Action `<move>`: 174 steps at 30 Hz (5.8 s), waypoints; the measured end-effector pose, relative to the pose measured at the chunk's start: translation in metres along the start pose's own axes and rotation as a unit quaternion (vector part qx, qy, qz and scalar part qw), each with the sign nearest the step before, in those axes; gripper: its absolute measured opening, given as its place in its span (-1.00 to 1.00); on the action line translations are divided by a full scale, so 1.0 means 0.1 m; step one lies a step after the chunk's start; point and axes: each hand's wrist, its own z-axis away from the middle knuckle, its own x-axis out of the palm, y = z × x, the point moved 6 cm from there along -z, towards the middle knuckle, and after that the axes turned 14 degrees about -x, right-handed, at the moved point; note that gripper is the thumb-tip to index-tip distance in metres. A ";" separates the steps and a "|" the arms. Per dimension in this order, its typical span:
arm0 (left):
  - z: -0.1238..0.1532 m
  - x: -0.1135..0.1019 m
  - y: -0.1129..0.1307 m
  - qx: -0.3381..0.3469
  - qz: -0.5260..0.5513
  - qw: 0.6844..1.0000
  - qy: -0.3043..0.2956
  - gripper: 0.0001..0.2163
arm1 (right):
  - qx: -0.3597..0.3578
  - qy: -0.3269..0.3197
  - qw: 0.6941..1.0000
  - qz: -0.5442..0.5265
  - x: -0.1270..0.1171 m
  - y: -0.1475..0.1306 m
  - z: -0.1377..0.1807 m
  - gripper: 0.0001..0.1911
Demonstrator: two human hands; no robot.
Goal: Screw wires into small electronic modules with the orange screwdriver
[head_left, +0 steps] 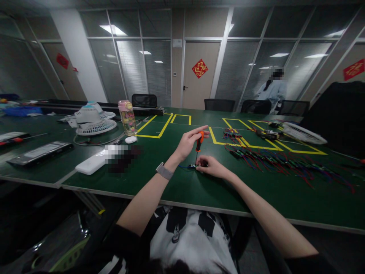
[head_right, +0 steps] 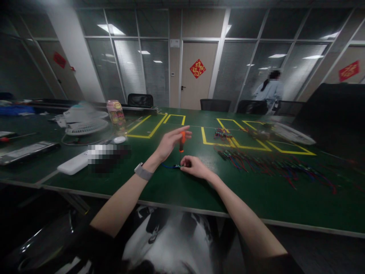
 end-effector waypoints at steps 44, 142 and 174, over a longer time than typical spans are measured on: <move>0.27 0.18 0.29 0.281 -0.614 0.726 0.129 -0.65 | 0.010 -0.005 1.000 -0.004 0.00 -0.02 0.01 -0.88; 0.26 0.16 0.24 0.284 -0.644 0.696 0.142 -0.62 | 0.009 -0.009 1.000 -0.019 0.01 -0.02 0.01 -0.89; 0.27 0.17 0.26 0.257 -0.572 0.763 0.159 -0.72 | -0.240 0.327 0.846 0.345 -0.37 -0.86 0.25 -0.87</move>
